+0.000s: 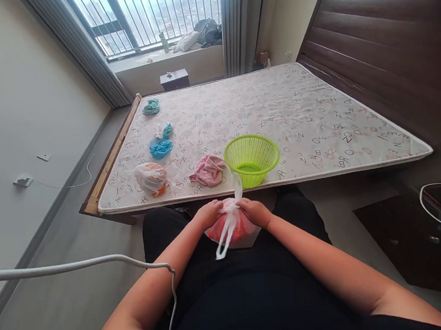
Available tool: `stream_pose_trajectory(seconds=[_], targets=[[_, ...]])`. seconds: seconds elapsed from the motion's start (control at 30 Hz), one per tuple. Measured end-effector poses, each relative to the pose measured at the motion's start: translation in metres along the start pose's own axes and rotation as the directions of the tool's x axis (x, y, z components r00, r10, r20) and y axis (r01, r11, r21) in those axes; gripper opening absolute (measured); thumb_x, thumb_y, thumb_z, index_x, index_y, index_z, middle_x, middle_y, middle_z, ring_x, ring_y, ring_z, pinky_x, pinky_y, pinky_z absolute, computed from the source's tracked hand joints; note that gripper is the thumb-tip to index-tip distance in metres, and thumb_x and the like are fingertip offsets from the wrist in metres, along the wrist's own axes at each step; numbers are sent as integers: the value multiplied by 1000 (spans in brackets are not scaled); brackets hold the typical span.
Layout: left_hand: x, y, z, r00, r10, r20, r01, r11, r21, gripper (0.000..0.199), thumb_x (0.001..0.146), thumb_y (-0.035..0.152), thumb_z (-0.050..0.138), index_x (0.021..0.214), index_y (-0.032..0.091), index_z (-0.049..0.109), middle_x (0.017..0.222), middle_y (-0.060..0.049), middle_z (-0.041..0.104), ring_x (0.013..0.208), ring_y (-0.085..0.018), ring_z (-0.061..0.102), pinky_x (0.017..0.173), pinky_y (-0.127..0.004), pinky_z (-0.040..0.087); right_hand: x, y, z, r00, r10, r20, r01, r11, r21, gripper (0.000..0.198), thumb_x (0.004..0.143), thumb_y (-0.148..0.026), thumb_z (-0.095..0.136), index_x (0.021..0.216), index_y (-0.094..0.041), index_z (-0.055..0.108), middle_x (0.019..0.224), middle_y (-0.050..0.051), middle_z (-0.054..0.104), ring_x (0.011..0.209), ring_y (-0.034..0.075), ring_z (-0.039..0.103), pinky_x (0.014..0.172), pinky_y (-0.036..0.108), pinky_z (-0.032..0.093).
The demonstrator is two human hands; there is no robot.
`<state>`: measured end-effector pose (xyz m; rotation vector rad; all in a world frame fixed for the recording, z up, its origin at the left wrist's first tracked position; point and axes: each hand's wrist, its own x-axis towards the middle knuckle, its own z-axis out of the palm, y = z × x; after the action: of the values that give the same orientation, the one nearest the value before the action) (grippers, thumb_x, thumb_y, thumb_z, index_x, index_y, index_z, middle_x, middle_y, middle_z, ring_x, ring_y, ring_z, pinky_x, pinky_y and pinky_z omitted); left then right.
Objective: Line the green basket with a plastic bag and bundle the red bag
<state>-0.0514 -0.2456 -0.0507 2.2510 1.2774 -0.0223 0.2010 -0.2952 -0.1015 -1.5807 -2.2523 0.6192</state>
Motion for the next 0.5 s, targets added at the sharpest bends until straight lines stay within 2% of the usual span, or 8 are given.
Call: stream_pose_trajectory(seconds=[0.07,0.13,0.23,0.3,0.37,0.43,0.5], targets=[[5,-17,-7,993,-104,-49,103,995,-10,13,101,32,61,103,22,70,105,-9,75,99,-25,71,92,-34,54,-3,9,-5,996,86,-31,-85,996,32,25,108,-23,49,120,-24,71,120,9,77,103,22,74,85,27,53],[7,-39,-17,969,-224,-99,221,974,-45,17,103,30,55,103,21,69,104,-11,77,102,-26,73,92,-35,54,-5,24,-11,968,246,-44,-243,967,73,23,108,-24,47,113,-23,70,116,9,77,103,22,72,84,27,50],[7,-69,-29,940,-332,-76,323,940,-113,23,102,22,49,101,18,72,103,-12,80,102,-28,75,91,-37,57,-7,50,-18,892,450,-39,-442,888,128,19,105,-23,48,100,-20,67,107,10,76,96,22,69,81,28,46],[6,-78,-27,938,-343,-42,334,932,-144,23,98,17,52,107,16,74,107,-12,81,103,-27,76,93,-37,58,-6,63,-20,873,485,-56,-468,863,188,12,97,-20,52,91,-21,63,102,10,75,94,21,66,82,29,47],[6,-76,-16,962,-267,-58,250,945,-210,36,92,17,63,127,16,71,127,-13,78,119,-27,74,105,-39,57,-4,64,-17,894,439,-94,-395,868,300,7,91,-21,53,87,-22,59,100,8,74,94,22,65,86,31,49],[7,-70,0,986,-107,-126,65,953,-297,66,84,19,75,149,17,60,152,-15,66,141,-29,62,121,-43,47,-1,56,-12,928,349,-134,-264,866,426,5,88,-24,53,89,-24,57,101,7,73,93,22,66,89,34,51],[10,-63,14,980,60,-189,-123,931,-344,89,79,24,85,160,18,50,164,-18,54,153,-32,51,129,-49,38,1,40,-5,954,254,-157,-143,850,507,10,85,-26,53,95,-25,57,101,6,73,93,22,67,91,36,53]])
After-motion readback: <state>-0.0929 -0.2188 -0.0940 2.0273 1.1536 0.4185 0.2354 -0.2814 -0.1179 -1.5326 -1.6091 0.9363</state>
